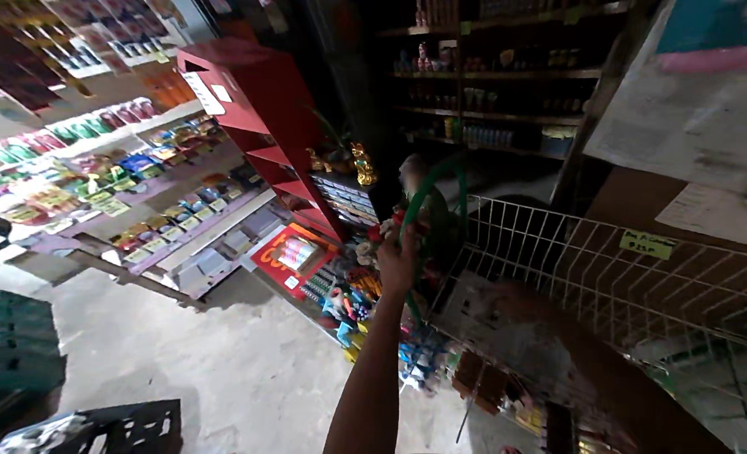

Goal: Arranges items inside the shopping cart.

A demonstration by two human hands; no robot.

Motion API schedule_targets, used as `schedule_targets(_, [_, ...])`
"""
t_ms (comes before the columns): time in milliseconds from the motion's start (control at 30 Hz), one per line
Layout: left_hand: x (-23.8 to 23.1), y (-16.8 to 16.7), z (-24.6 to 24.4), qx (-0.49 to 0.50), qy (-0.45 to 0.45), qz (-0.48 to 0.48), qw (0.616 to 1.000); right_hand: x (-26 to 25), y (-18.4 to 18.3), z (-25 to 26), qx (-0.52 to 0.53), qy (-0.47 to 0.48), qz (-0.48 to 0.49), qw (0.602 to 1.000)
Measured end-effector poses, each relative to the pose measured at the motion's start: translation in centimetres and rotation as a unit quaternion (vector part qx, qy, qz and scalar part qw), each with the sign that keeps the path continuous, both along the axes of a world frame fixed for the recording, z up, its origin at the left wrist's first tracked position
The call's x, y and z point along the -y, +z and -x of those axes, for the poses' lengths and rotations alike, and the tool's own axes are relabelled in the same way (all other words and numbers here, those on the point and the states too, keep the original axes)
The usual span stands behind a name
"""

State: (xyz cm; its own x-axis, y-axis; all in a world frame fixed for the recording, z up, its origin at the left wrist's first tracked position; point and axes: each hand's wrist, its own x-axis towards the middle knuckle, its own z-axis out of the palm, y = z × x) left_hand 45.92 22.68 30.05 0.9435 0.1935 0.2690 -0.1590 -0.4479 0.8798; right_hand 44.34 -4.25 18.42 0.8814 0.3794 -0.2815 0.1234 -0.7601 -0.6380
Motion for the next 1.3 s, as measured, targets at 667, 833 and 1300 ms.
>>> schedule_targets(667, [0.3,-0.6,0.0,0.025,0.015,-0.027,0.999,11.4,1.0,7.9,-0.034,-0.184,-0.012,0.982])
schedule_targets(833, [0.2,-0.8,0.1,0.026,-0.002,-0.009,1.0,19.3,-3.7,4.4,0.064,-0.282,0.122,0.949])
schedule_targets(1300, [-0.2,-1.1,-0.1,0.043,0.003,-0.034,0.998,14.0,-4.0,18.5,-0.081,-0.069,0.061,0.993])
